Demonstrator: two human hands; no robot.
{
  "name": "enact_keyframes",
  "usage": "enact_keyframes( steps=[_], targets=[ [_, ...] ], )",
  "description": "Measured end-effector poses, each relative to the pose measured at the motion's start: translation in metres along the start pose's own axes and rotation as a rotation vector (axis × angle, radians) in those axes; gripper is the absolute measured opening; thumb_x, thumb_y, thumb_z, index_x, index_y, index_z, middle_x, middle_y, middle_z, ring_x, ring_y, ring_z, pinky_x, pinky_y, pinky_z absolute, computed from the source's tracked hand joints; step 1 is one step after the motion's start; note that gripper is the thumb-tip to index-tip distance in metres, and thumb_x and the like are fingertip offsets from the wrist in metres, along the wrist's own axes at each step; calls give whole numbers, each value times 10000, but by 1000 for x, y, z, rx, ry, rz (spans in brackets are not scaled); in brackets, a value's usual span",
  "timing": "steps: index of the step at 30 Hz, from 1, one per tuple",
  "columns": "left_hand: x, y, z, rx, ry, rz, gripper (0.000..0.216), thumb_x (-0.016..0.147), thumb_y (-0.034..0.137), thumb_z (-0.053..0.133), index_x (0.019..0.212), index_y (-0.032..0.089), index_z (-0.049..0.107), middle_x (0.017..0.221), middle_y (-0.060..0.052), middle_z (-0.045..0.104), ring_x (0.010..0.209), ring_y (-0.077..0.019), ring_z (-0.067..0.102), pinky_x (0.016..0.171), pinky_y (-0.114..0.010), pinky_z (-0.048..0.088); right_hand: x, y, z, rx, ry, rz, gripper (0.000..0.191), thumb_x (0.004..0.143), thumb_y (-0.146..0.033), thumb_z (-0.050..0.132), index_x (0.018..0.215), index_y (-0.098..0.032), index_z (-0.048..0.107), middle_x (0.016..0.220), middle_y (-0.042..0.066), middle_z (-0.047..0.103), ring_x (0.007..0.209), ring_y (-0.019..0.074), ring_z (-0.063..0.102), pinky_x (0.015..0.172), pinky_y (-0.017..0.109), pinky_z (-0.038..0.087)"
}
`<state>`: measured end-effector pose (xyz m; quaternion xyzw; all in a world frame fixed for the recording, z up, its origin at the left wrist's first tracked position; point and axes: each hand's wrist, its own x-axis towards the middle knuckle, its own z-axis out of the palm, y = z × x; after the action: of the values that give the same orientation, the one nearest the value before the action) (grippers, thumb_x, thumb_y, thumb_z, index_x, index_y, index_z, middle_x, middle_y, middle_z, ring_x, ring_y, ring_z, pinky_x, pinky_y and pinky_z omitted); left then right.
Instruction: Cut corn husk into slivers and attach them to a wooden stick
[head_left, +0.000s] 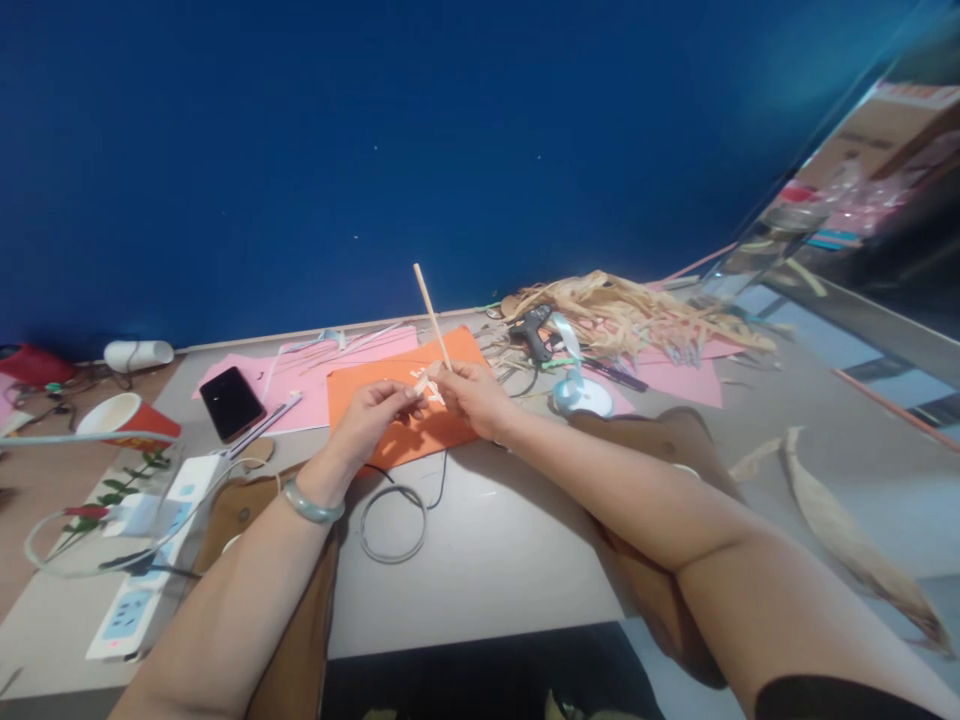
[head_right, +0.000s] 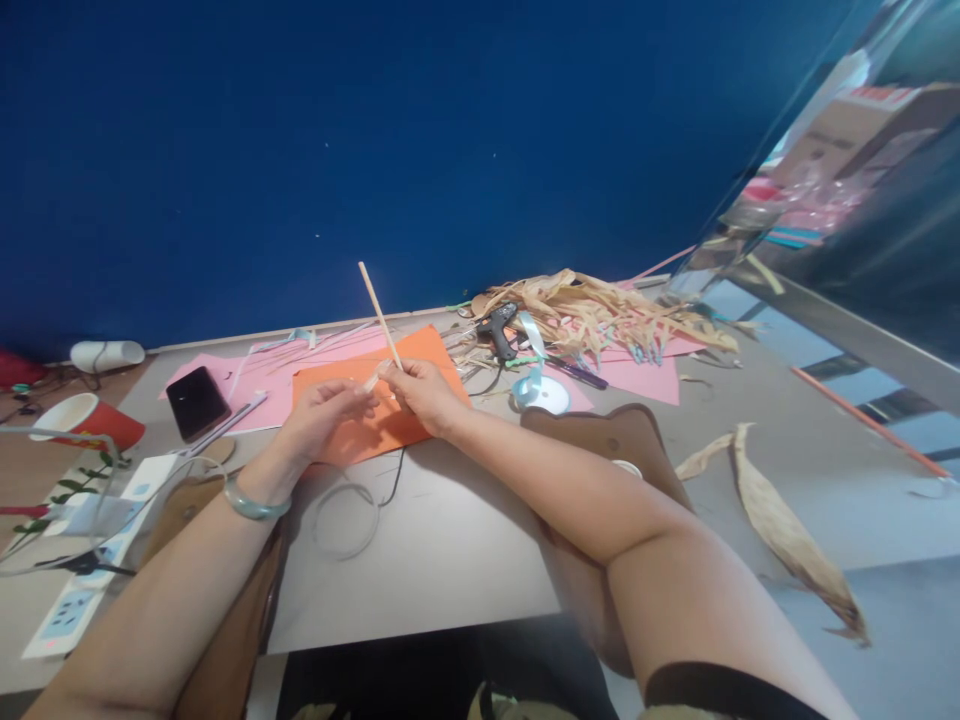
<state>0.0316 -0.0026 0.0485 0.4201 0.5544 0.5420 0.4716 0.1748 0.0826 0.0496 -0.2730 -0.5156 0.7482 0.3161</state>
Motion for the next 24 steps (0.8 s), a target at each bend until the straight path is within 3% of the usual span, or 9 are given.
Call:
enact_keyframes(
  steps=[4,10,19,24],
  targets=[
    [2,-4,-2,41,32,36,248,726,394,674,728,146,684,727,-65,691,620,-128,595,606,-247,435,-1,0,0,-22,-24,-5,291,712,-364,659,632,-176,452,445,-100,302,374,27,198,374,194,121],
    [2,-3,-1,80,18,51,238,719,382,687,707,145,674,658,-42,653,608,-120,567,618,-247,436,-4,-1,2,-84,-56,20,259,658,-339,711,702,-161,529,489,-70,446,384,27,258,374,199,145],
    [1,2,-2,-28,44,-3,216,701,359,698,710,145,674,696,-54,672,599,-112,566,605,-244,431,6,0,-2,140,-48,94,168,742,-296,552,661,-154,516,438,-95,304,354,28,178,353,189,100],
    [1,5,-1,-50,83,-11,219,678,354,717,697,141,670,669,-42,660,583,-103,560,593,-236,423,8,-2,-7,179,-76,71,224,720,-319,628,645,-159,489,449,-106,252,377,27,163,361,177,109]
  ],
)
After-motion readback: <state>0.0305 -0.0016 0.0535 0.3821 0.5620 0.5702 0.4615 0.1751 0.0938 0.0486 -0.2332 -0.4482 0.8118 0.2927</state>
